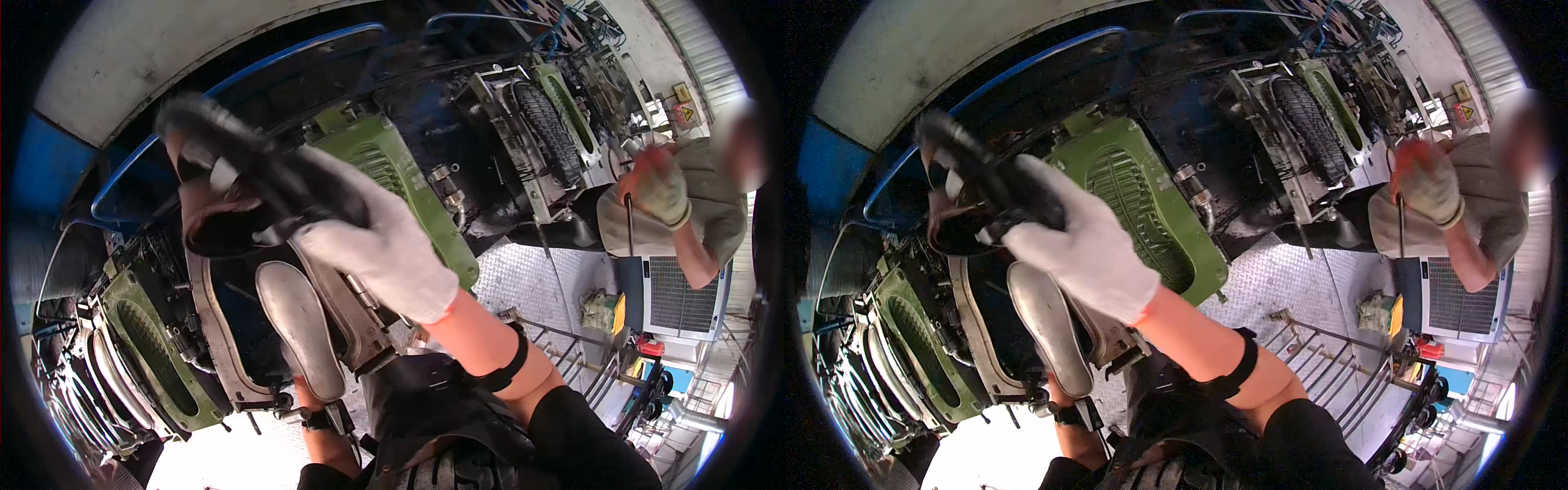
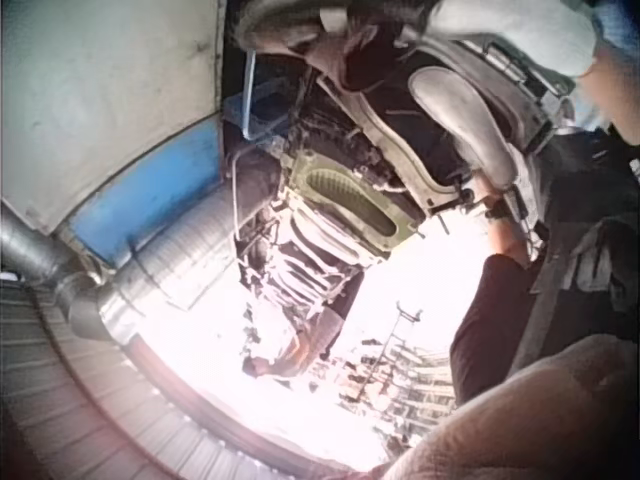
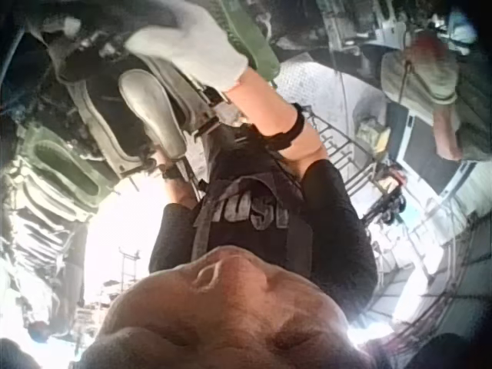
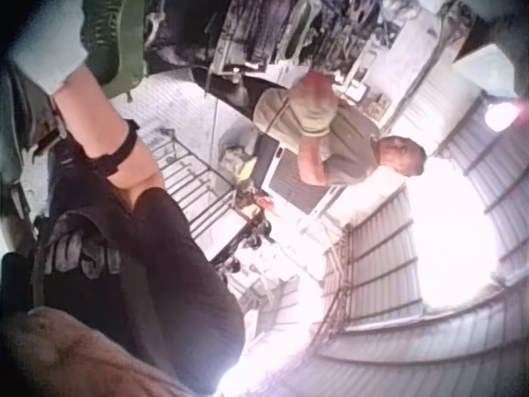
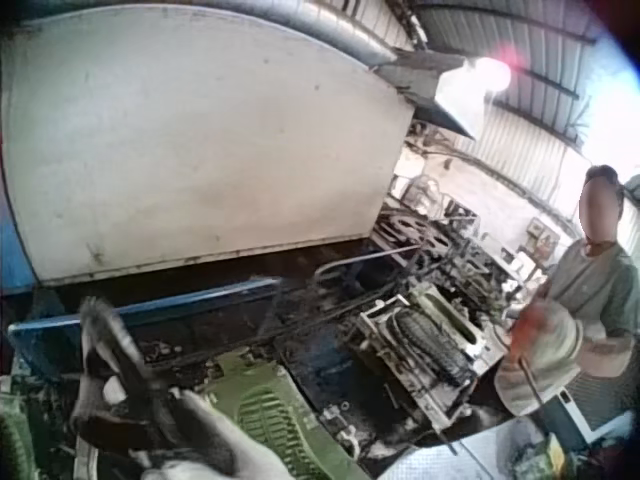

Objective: Operating a shoe molding machine and placing finished footwear on a rack.

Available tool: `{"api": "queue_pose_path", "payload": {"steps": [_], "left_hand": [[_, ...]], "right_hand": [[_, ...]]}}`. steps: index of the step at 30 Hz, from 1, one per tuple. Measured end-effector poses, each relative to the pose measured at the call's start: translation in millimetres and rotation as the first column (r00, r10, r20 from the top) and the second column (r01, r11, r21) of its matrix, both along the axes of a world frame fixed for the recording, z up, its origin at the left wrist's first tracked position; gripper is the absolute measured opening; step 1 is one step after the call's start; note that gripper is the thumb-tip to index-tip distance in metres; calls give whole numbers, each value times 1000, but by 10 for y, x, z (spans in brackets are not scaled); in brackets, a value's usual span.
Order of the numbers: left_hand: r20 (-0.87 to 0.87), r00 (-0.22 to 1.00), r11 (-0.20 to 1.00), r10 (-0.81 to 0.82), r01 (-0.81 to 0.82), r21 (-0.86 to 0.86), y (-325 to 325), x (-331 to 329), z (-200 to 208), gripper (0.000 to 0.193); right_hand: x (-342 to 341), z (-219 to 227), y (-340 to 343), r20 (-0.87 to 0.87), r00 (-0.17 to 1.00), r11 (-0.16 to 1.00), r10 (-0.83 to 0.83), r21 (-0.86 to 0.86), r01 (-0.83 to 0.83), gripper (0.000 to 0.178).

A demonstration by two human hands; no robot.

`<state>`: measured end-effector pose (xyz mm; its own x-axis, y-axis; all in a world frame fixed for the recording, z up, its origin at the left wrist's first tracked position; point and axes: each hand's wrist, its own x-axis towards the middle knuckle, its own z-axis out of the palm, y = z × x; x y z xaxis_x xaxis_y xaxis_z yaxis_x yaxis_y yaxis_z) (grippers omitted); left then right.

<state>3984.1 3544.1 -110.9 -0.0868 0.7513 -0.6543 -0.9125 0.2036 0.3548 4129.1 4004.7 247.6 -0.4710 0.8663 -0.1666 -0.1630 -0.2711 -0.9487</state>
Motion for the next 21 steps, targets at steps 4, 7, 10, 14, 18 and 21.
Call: {"api": "queue_pose_path", "payload": {"steps": [4, 7, 10, 14, 18, 21], "left_hand": [[-135, 987, 992, 89, -101, -80, 740, -36, -20, 61], [-211, 970, 982, 120, -147, -115, 1227, -171, -61, 60], [-316, 935, 962, 162, -221, -160, 1633, -39, -107, 59], [-493, 843, 920, 216, -345, -186, 2058, 364, 211, 57], [-660, 708, 860, 251, -476, -183, 1815, 955, 509, 56], [-549, 805, 844, -224, -121, -523, 1088, 1180, 179, 49]], "right_hand": [[606, -502, -189, -424, 872, 852, -245, -523, -15, 37], [1135, -799, -315, -468, 705, 682, -533, -731, 29, 36], [1711, -602, -399, -457, 724, 655, -517, -756, -10, 67], [2386, -429, -349, -442, 696, 748, -566, -631, 206, 61], [3362, -578, -130, -351, 666, 722, -658, -546, 425, 58], [3860, -361, 214, -323, 639, 707, -699, -452, 545, 55]]}}
